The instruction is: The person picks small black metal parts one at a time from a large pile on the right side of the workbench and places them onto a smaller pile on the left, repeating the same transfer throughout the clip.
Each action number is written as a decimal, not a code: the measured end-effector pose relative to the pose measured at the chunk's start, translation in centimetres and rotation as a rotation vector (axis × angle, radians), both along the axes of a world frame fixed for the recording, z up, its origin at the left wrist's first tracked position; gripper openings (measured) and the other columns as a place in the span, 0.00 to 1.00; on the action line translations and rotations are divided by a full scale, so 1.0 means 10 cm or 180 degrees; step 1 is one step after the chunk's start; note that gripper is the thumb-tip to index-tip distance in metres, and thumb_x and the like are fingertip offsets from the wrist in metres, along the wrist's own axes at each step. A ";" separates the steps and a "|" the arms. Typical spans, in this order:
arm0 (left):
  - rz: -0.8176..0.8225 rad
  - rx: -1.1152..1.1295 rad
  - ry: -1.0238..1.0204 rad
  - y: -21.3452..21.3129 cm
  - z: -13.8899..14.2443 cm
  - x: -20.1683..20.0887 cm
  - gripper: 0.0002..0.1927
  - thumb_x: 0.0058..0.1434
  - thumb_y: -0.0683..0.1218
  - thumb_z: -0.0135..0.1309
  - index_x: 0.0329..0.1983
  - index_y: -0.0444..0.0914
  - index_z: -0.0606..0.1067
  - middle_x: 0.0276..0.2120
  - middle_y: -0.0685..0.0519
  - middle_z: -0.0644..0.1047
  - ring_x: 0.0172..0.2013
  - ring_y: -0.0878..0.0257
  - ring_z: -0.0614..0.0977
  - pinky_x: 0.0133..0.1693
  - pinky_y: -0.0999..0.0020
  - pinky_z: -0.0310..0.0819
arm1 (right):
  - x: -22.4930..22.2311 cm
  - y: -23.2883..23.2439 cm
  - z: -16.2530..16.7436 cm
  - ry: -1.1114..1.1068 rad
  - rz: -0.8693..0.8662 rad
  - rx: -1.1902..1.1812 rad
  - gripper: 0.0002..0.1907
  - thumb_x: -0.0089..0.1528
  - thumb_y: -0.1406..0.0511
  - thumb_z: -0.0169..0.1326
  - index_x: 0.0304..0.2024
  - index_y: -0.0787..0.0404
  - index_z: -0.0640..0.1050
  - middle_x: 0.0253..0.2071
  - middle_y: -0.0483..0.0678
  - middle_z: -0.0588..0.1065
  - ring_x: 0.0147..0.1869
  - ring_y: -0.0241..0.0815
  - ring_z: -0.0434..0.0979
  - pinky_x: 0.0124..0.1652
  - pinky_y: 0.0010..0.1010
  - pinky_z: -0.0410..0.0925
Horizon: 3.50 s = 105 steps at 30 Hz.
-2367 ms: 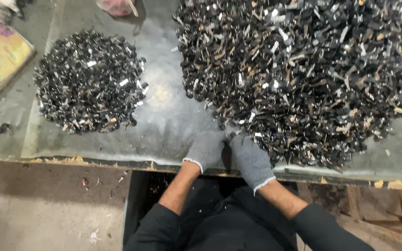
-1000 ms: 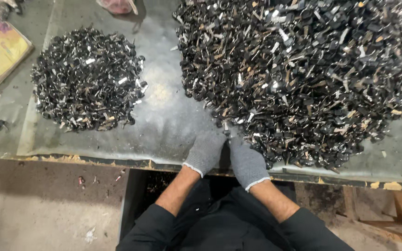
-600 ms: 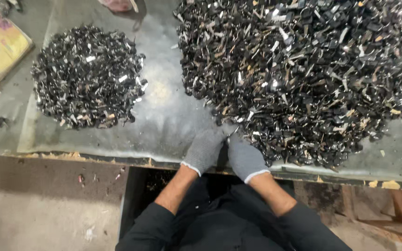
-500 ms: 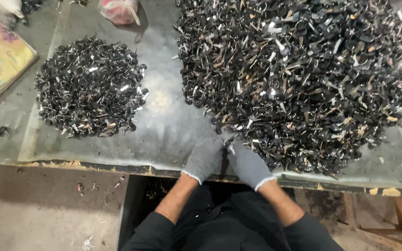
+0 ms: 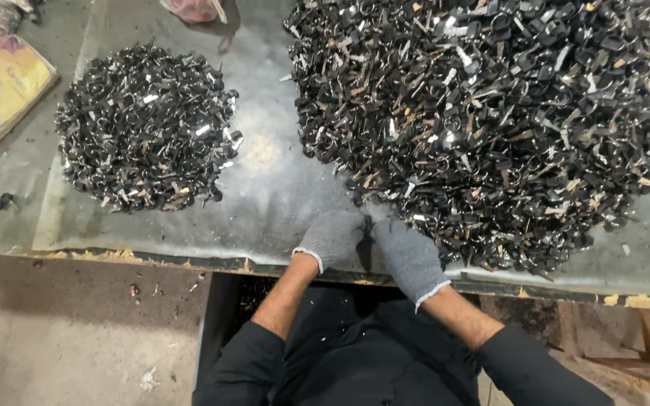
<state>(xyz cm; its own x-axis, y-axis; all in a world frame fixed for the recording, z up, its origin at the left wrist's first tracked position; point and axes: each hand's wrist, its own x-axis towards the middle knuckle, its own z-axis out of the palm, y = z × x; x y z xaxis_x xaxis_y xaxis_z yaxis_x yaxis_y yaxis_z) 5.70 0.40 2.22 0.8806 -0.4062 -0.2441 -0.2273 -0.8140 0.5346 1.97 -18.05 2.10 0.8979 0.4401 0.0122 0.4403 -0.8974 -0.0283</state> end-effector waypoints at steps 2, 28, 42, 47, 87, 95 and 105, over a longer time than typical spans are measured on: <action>0.0086 -0.0323 -0.0028 0.01 -0.03 -0.01 0.09 0.57 0.46 0.55 0.40 0.41 0.79 0.38 0.43 0.82 0.40 0.42 0.83 0.42 0.46 0.75 | 0.00 0.00 -0.01 0.0094 -0.0019 -0.0031 0.08 0.65 0.62 0.51 0.44 0.58 0.72 0.31 0.48 0.75 0.29 0.45 0.82 0.23 0.35 0.74; 0.0597 -0.0250 -0.0926 -0.04 -0.08 -0.39 0.11 0.57 0.43 0.58 0.43 0.41 0.79 0.28 0.44 0.79 0.32 0.44 0.82 0.36 0.47 0.76 | -0.07 0.09 0.24 0.1500 -0.0621 0.1535 0.16 0.66 0.61 0.48 0.48 0.68 0.72 0.38 0.66 0.77 0.41 0.68 0.79 0.39 0.55 0.72; 0.0548 -0.0549 -0.1504 -0.09 -0.12 -0.48 0.15 0.54 0.39 0.57 0.46 0.38 0.76 0.33 0.45 0.78 0.38 0.46 0.80 0.42 0.48 0.71 | 0.05 0.06 0.10 0.2121 -0.0862 0.1291 0.16 0.67 0.61 0.48 0.49 0.69 0.71 0.37 0.68 0.79 0.43 0.66 0.80 0.43 0.54 0.71; 0.0726 -0.1117 -0.1170 -0.03 -0.15 -0.48 0.28 0.49 0.34 0.55 0.56 0.34 0.74 0.32 0.42 0.78 0.37 0.42 0.79 0.40 0.46 0.71 | -0.16 0.15 0.08 0.0601 -0.0191 0.0901 0.17 0.64 0.65 0.49 0.54 0.66 0.69 0.48 0.66 0.76 0.53 0.65 0.79 0.47 0.48 0.73; 0.0819 -0.0478 -0.1363 -0.08 -0.23 -0.64 0.02 0.55 0.43 0.59 0.29 0.41 0.79 0.27 0.47 0.79 0.30 0.46 0.81 0.34 0.48 0.73 | 0.01 0.03 0.11 0.1687 -0.0209 0.1620 0.28 0.60 0.64 0.51 0.61 0.70 0.64 0.47 0.72 0.73 0.45 0.69 0.79 0.43 0.56 0.71; 0.2830 -0.0523 -0.2167 0.07 -0.02 -0.50 0.11 0.54 0.47 0.62 0.37 0.38 0.79 0.31 0.48 0.78 0.35 0.50 0.80 0.41 0.53 0.72 | -0.08 -0.01 0.01 0.1746 -0.0635 0.1736 0.20 0.65 0.58 0.50 0.51 0.68 0.68 0.39 0.67 0.77 0.44 0.68 0.79 0.43 0.53 0.73; 0.2326 -0.1833 -0.1188 -0.32 0.03 -0.08 0.12 0.61 0.46 0.57 0.45 0.36 0.80 0.42 0.46 0.82 0.44 0.53 0.83 0.50 0.57 0.75 | -0.20 -0.04 -0.03 0.1490 -0.0862 0.2236 0.18 0.63 0.60 0.54 0.49 0.66 0.70 0.41 0.64 0.78 0.49 0.66 0.78 0.44 0.52 0.72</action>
<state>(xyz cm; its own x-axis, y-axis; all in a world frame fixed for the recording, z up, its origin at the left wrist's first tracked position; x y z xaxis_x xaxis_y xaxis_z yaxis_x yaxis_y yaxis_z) 4.93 -2.81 2.54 0.9414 0.2958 0.1623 -0.0083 -0.4606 0.8876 -0.05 -18.44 1.84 0.9508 0.2408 -0.1950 0.0204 -0.6767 -0.7359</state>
